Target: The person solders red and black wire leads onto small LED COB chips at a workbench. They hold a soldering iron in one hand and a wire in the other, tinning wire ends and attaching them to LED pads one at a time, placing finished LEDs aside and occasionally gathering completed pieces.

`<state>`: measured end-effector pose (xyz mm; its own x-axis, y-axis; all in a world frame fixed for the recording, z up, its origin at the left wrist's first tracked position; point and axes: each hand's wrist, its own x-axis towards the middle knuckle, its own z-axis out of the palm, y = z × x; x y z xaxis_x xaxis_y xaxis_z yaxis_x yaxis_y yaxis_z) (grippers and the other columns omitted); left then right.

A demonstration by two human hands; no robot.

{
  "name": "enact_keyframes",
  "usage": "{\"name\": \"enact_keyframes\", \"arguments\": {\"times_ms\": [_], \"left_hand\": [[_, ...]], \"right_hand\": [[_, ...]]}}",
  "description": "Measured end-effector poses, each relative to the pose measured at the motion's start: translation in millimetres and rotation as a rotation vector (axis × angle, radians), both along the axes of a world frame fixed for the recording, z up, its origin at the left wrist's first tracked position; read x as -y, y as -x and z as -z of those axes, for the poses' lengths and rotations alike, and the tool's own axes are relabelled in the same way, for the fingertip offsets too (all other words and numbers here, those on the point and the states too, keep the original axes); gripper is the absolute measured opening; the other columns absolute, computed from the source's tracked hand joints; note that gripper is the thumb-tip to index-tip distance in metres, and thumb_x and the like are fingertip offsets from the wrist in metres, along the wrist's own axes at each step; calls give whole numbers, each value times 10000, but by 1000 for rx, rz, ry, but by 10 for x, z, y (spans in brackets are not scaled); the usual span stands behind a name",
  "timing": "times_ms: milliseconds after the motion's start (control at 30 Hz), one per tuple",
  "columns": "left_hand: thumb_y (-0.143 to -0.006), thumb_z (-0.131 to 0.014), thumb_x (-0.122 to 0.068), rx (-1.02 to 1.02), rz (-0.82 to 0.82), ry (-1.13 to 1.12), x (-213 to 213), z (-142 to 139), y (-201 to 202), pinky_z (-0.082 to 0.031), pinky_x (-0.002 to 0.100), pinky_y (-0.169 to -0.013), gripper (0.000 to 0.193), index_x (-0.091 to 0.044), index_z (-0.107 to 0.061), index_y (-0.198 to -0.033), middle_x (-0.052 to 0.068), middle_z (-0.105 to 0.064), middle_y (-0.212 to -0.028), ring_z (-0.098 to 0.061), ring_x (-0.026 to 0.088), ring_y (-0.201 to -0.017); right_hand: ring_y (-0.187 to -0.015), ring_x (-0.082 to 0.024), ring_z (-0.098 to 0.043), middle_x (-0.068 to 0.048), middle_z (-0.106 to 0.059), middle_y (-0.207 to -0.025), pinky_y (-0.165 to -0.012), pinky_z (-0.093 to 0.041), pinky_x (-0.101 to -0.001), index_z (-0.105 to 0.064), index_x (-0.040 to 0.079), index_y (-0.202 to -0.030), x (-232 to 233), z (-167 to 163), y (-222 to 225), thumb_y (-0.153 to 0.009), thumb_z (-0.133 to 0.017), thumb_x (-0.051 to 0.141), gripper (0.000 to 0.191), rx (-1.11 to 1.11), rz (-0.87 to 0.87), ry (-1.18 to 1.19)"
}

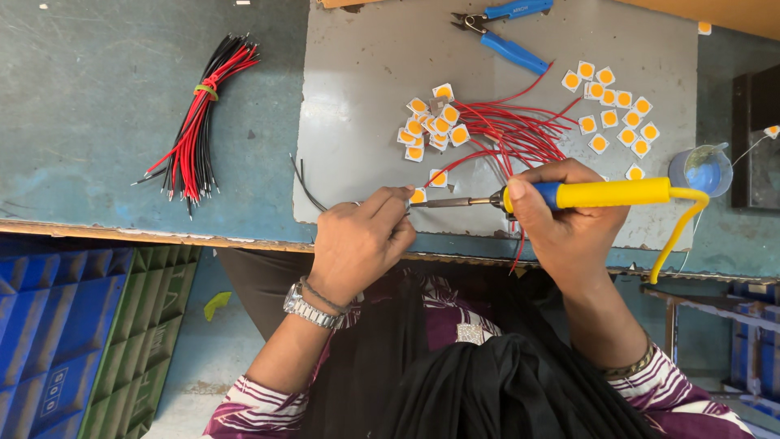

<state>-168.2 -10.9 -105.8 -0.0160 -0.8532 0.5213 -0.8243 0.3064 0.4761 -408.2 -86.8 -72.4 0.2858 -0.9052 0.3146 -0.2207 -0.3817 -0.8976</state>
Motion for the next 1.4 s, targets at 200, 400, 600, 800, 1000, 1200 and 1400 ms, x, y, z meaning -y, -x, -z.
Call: {"name": "enact_keyframes", "arguments": {"times_ms": [200, 400, 600, 800, 1000, 1200, 1400], "left_hand": [[-811, -689, -57, 7, 4, -15, -3, -25, 0, -494, 350, -533, 152, -70, -702, -962, -9, -729, -1040, -613, 235, -569], [-809, -687, -53, 4, 12, -17, 4, -28, -4, -490, 347, -526, 135, -68, -689, -944, -13, -731, -1054, -608, 232, -562], [-806, -685, -41, -4, 21, -14, 4, -41, -2, -486, 344, -526, 103, -65, -665, -904, -16, -732, -1061, -604, 229, -558], [-806, -689, -46, -10, 25, -10, 4, -41, -8, -488, 345, -529, 109, -65, -664, -910, -11, -727, -1057, -610, 229, -568], [-810, -694, -56, -1, 19, -24, 8, -43, -10, -493, 353, -531, 84, -71, -633, -865, -18, -731, -1055, -604, 235, -558], [-812, -690, -55, -10, 53, -38, 22, -61, -36, -493, 355, -527, 82, -65, -629, -865, -11, -728, -1052, -615, 234, -561], [-811, -687, -51, -5, 65, -46, 42, -68, -51, -494, 355, -532, 79, -63, -629, -864, -6, -721, -1040, -623, 234, -573]], "right_hand": [[-637, -39, -558, -17, -647, -748, -595, -425, -185, -674, -19, -949, -9, -21, -31, -1032, -764, 100, 171, -18, 14, 25], [-642, -43, -596, -17, -672, -789, -607, -471, -183, -684, -14, -979, -86, -118, -84, -1002, -755, 100, 137, -32, -33, 24], [-622, -48, -617, -22, -683, -745, -594, -484, -177, -687, -25, -986, -136, -182, -36, -998, -756, 101, 144, -82, -41, 157], [-618, -54, -580, -39, -666, -752, -584, -444, -183, -676, -40, -973, -127, -159, 0, -1030, -765, 87, 166, -47, -5, 167], [-609, -40, -588, -22, -663, -736, -577, -461, -176, -670, -29, -987, -129, -137, -62, -1006, -755, 81, 140, -22, -37, 75], [-628, -48, -601, -25, -668, -751, -593, -471, -182, -679, -27, -991, -135, -165, -99, -1005, -760, 82, 137, -36, -45, 59], [-612, -51, -595, -28, -683, -739, -584, -466, -186, -688, -21, -966, -122, -205, -114, -993, -766, 78, 128, -142, -35, 153]]}}
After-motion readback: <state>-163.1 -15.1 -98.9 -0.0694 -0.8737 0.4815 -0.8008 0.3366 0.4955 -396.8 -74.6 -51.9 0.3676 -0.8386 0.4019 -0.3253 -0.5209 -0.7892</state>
